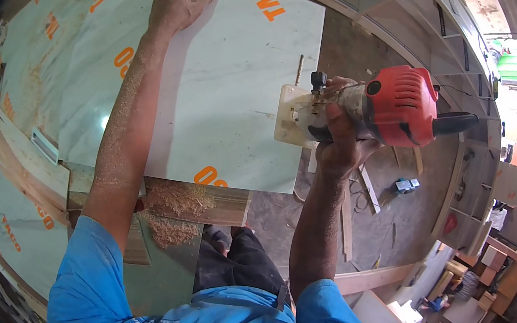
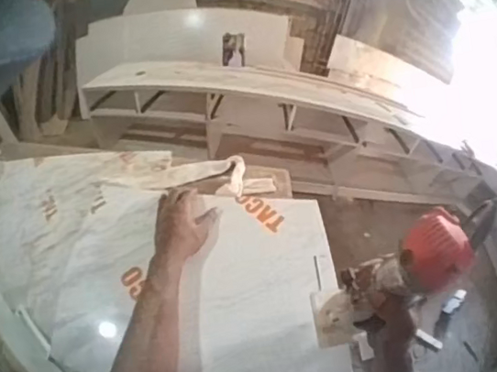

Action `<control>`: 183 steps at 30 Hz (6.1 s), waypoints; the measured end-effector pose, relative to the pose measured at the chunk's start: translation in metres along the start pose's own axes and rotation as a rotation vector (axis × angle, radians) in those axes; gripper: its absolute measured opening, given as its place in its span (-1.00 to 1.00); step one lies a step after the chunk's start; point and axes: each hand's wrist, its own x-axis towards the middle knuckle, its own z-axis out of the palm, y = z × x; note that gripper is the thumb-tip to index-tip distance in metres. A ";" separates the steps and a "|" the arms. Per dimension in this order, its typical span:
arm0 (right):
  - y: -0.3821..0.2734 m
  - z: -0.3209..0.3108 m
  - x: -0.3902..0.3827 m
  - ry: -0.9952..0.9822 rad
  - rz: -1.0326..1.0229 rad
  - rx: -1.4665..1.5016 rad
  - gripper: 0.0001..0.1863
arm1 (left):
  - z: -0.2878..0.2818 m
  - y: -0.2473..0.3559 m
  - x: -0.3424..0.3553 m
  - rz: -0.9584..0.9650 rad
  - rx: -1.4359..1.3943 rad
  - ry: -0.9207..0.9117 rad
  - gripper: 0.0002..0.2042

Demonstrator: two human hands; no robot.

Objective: The person uses a hand router to cut a rectangular hole in a white board and then prys out the cut piece with a screwdriver.

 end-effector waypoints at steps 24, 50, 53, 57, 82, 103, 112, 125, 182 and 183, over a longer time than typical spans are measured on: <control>0.029 0.025 -0.002 -0.219 -0.016 -0.052 -0.32 | -0.015 0.017 0.003 -0.142 -0.135 -0.026 -0.41; 0.030 0.028 -0.009 -0.181 0.024 -0.053 -0.28 | -0.013 0.017 0.004 -0.134 -0.117 0.027 -0.50; 0.033 0.027 -0.010 -0.174 0.025 -0.054 -0.28 | -0.021 0.020 0.002 -0.072 -0.229 0.046 -0.56; 0.032 0.025 -0.009 -0.181 0.042 -0.059 -0.28 | -0.024 0.025 0.002 -0.108 -0.254 0.048 -0.62; 0.032 0.043 -0.006 -0.125 0.006 -0.115 -0.32 | -0.011 0.015 0.006 -0.131 -0.159 0.045 -0.49; 0.059 0.063 0.059 -0.056 -0.029 -0.166 -0.51 | -0.012 0.014 0.008 -0.107 -0.199 0.034 -0.46; 0.071 0.068 0.079 -0.043 -0.016 -0.123 -0.52 | -0.011 0.012 0.007 -0.100 -0.201 0.049 -0.48; 0.074 0.076 0.084 -0.041 -0.017 -0.179 -0.46 | 0.005 0.005 0.007 -0.113 0.012 -0.044 -0.33; 0.022 0.049 -0.013 -0.015 0.053 -0.103 -0.51 | -0.009 0.027 0.011 -0.226 -0.134 0.077 -0.51; 0.025 0.047 -0.014 -0.020 0.049 -0.100 -0.51 | -0.009 0.028 0.011 -0.228 -0.133 0.084 -0.51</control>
